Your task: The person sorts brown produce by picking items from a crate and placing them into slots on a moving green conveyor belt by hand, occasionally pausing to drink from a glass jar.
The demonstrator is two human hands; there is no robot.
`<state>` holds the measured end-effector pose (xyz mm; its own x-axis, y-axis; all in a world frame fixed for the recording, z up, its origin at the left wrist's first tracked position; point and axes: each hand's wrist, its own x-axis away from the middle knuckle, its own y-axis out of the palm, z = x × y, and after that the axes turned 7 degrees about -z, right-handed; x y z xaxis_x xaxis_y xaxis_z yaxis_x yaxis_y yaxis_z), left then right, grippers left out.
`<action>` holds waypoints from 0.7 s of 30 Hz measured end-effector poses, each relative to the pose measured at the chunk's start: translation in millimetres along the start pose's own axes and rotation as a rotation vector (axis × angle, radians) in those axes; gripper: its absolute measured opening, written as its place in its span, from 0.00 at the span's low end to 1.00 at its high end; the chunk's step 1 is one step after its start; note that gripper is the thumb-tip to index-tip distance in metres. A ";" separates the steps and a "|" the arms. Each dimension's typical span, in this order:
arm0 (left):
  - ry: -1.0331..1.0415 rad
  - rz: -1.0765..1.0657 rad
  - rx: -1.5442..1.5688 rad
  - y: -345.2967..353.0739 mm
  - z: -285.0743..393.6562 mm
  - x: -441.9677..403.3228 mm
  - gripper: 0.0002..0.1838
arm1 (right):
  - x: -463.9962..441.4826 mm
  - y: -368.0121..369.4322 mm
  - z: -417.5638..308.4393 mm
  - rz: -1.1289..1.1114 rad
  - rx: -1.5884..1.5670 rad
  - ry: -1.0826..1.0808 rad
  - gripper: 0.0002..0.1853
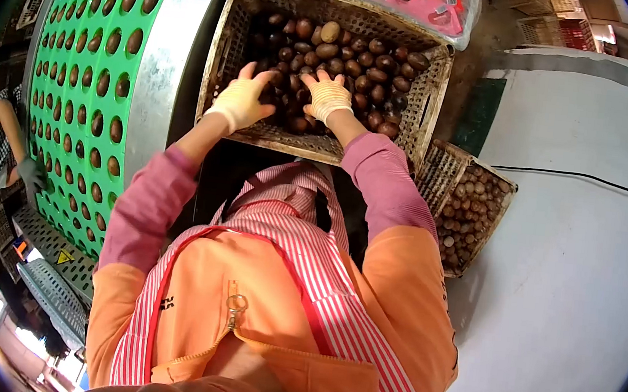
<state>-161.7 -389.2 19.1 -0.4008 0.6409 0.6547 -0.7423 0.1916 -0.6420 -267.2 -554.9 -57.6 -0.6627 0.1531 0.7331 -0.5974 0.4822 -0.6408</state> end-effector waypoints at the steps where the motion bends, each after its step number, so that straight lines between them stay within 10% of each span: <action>1: -0.098 -0.029 0.016 4.8 6.8 -19.0 0.40 | -1.2 -2.4 3.3 -0.017 0.002 -0.008 0.41; 13: -0.076 0.022 -0.131 53.5 -2.9 -85.9 0.28 | -31.3 40.2 40.4 0.072 -0.032 -0.171 0.19; 21: 0.013 -0.140 -0.104 47.8 -15.2 -98.0 0.33 | -17.3 14.4 26.0 -0.024 0.222 -0.299 0.33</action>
<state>-149.8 -431.6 -81.8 -0.2899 0.6120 0.7358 -0.7307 0.3550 -0.5831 -276.1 -573.0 -85.4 -0.7306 -0.1308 0.6702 -0.6758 0.2787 -0.6824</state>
